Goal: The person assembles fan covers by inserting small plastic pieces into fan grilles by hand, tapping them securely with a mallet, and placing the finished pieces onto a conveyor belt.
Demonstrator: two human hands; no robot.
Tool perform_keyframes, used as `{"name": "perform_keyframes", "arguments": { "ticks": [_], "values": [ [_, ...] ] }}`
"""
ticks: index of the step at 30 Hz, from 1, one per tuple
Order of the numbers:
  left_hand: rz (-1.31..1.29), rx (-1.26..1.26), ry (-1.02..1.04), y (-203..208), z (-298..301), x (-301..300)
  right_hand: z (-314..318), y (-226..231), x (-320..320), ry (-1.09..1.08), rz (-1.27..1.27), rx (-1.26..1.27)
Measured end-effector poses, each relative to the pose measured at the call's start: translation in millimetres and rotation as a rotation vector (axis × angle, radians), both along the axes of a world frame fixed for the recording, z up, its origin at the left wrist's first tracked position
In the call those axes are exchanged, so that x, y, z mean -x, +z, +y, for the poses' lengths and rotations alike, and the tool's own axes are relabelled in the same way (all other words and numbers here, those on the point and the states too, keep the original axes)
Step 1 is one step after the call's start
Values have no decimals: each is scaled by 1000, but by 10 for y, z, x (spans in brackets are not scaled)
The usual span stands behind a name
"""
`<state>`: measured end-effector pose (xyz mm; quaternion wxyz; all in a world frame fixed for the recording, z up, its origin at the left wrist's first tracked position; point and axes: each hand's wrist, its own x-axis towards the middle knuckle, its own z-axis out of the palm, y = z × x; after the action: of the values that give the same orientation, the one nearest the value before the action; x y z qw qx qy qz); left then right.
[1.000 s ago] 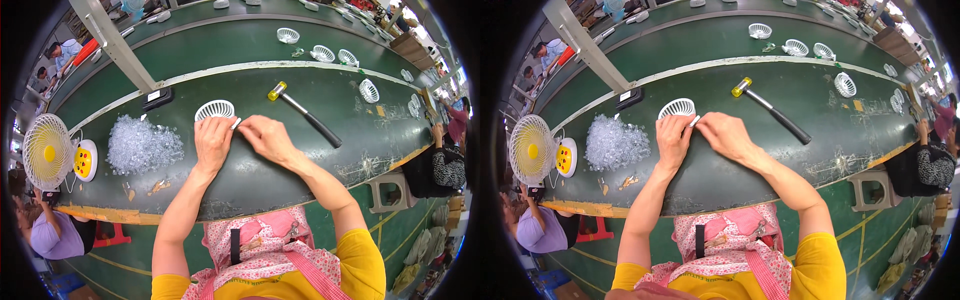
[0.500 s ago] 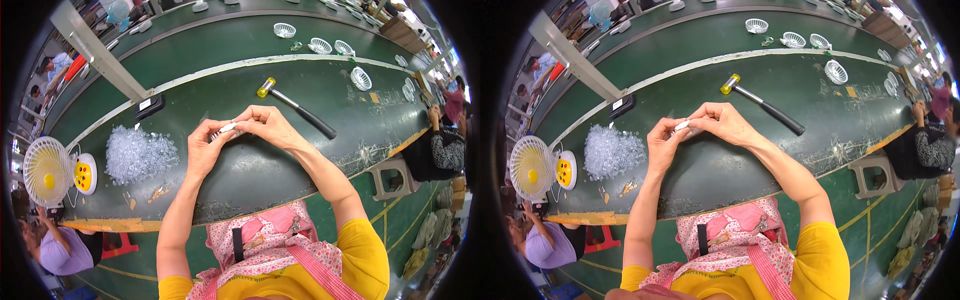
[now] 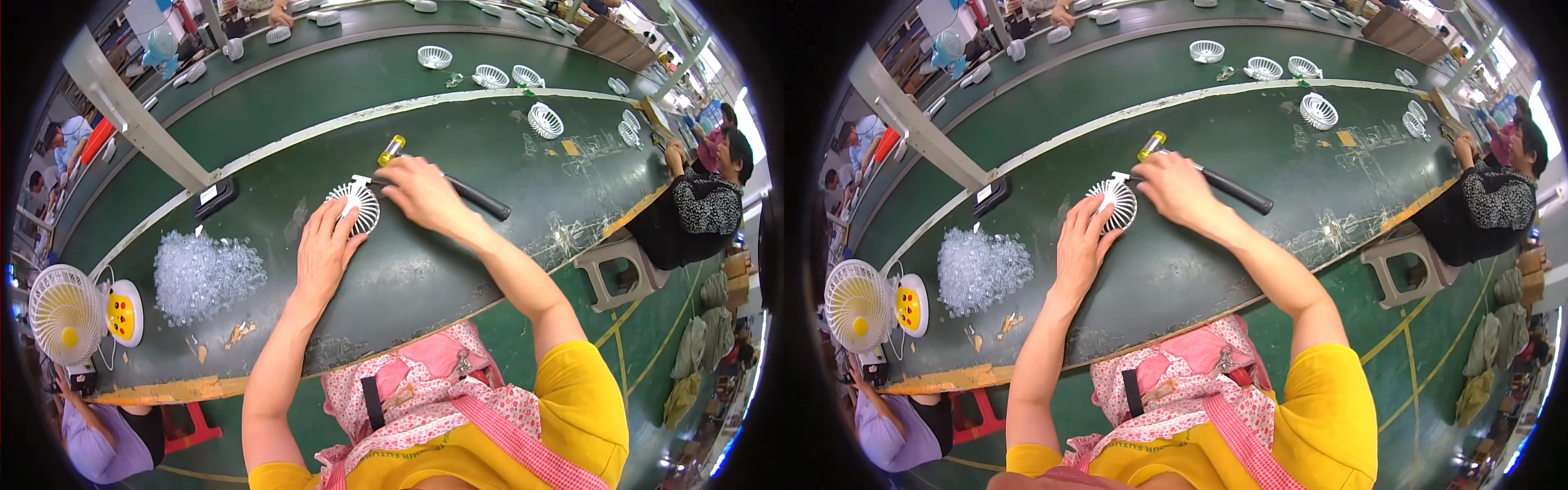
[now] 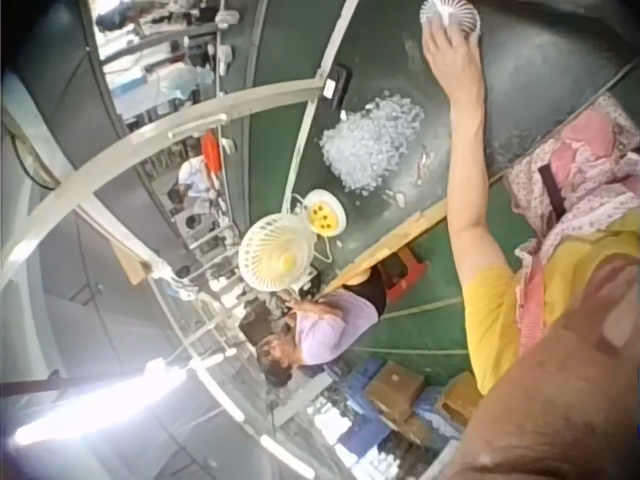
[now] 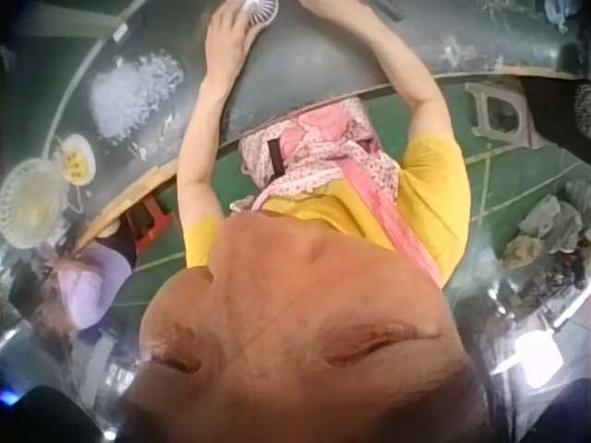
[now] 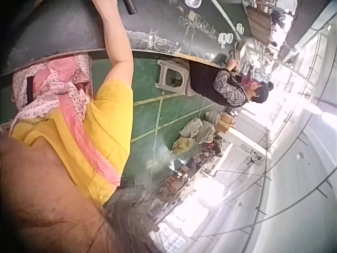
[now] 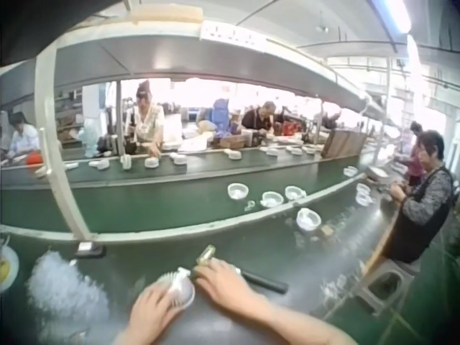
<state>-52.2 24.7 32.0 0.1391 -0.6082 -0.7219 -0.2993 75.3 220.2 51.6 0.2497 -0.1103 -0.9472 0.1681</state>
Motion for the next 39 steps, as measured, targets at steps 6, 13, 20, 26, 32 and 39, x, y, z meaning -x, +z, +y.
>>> {"name": "perform_keyframes", "arguments": {
  "ticks": [6,13,20,26,32,39],
  "values": [
    [-10,-14,-2,25,66,-46,441,-179,-407,-306,-152,-153],
    [-3,-15,30,42,-34,-34,5,584,-277,-49,267,250],
    [-8,-61,2,22,-29,-35,-120,385,-300,-157,-261,365],
    [73,-163,334,350,-342,513,248,205,-203,-209,107,-156],
    [84,140,748,212,-781,890,22,113,243,154,-34,18],
    [19,116,703,185,-685,818,-165,-212,347,29,41,152]
  ]
}}
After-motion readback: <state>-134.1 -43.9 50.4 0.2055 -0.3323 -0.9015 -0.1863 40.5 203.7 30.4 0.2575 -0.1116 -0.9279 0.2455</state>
